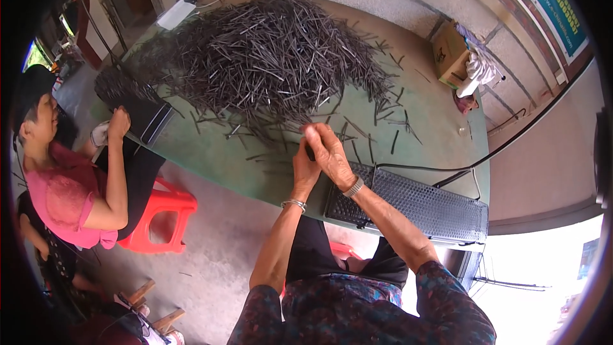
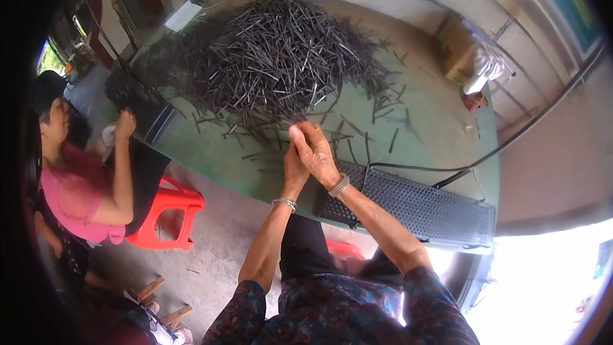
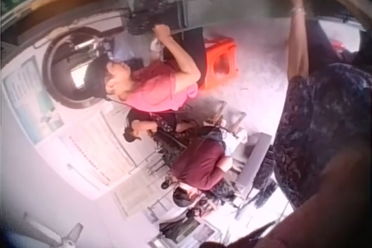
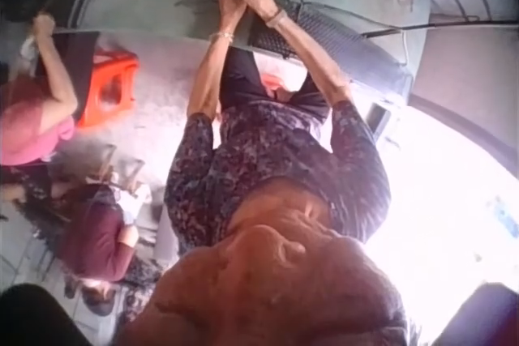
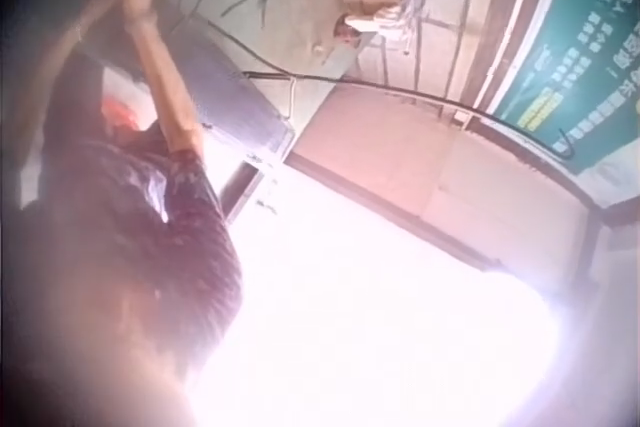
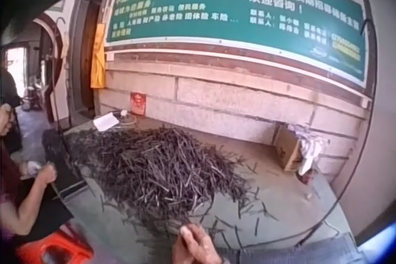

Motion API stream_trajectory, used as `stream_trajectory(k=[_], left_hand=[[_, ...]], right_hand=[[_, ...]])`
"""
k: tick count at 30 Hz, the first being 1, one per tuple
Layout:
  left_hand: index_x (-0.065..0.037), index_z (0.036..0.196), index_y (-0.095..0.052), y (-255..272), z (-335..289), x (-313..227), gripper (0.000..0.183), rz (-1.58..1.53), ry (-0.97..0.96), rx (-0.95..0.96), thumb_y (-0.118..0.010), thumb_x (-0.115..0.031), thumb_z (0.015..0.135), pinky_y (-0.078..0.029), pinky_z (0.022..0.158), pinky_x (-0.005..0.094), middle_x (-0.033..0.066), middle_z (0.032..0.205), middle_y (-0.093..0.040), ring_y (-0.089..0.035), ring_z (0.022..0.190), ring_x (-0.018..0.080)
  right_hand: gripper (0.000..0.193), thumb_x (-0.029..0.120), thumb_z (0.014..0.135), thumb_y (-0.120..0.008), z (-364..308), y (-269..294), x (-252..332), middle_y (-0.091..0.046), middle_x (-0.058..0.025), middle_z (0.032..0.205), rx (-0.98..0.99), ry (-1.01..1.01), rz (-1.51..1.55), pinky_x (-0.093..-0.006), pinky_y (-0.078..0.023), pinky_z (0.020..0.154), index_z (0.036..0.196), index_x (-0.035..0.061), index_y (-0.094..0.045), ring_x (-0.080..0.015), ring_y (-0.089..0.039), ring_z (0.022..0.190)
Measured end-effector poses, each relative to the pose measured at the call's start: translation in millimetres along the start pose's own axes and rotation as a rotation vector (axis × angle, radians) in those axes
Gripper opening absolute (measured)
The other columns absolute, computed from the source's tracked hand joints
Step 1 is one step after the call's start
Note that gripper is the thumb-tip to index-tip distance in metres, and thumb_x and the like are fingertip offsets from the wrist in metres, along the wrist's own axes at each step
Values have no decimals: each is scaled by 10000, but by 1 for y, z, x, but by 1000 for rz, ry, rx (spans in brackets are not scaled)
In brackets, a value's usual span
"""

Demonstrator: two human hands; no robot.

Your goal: Assembling a metal component by manually inserting small metal rods into a perforated metal plate.

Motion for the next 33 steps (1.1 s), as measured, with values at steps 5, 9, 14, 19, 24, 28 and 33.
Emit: stream_trajectory(k=[5, 9, 14, 19, 24, 28, 33], left_hand=[[-55, 1191, -473, 7, -7, 6, 521, 89, -41, 15, -743, -223, 778, -499, 782, 389, 194, 985, -650, -643, 982, 345], [-51, 1145, -464, 7, -12, 2, 478, 154, -6, 23, -732, -214, 784, -501, 762, 412, 207, 950, -651, -638, 947, 385], [-36, 1153, -478, 5, -17, 7, 475, 169, -63, -56, -731, -176, 775, -503, 747, 416, 204, 945, -656, -647, 933, 376], [10, 1016, -540, 10, -20, 14, 360, 39, 50, -66, -760, -112, 759, -473, 710, 279, 56, 850, -624, -566, 746, 130], [17, 953, -554, 18, -17, 22, 268, 117, 48, -68, -720, -99, 779, -466, 671, 262, 24, 794, -619, -543, 681, 109], [17, 877, -591, 15, -6, 19, 137, -506, 341, -153, -662, -63, 791, -492, 615, 317, 63, 763, -627, -597, 657, 168], [-25, 819, -572, 20, 3, 29, 104, -1071, 550, -131, -646, -97, 826, -519, 657, 375, 71, 738, -598, -574, 669, 194]], right_hand=[[407, 354, 1010, -436, -8, 4, -9, -627, -163, 886, 85, -74, -79, -351, -464, 754, 1095, 1, -618, -246, -600, 814], [426, 354, 1009, -438, -16, 3, -10, -650, -179, 979, 39, 67, 16, -348, -471, 790, 1163, -12, -594, -255, -619, 882], [437, 319, 1011, -459, -14, 28, 7, -628, -117, 1105, 286, -195, -166, -277, -431, 919, 1300, -7, -500, -174, -568, 1040], [238, 213, 944, -544, -14, 101, 44, -651, -119, 817, 26, -77, -612, -355, -489, 627, 1011, -2, -620, -214, -636, 697], [258, 307, 884, -600, -50, 128, 16, -656, -150, 702, -5, -48, -1168, -429, -494, 571, 876, 51, -625, -354, -638, 644], [266, 304, 862, -623, -52, 126, 0, -650, -162, 701, 155, -253, -1337, -461, -495, 576, 896, 41, -594, -356, -647, 670], [203, 235, 872, -598, -55, 119, -8, -645, -162, 702, 119, -202, -1304, -457, -495, 588, 846, 38, -556, -370, -641, 682]])
Point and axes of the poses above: each hand's wrist, its own z-axis towards the middle knuckle, its own y-axis out of the back of the hand, x = y × z, the point moved 1 cm from there along z, towards the middle knuckle
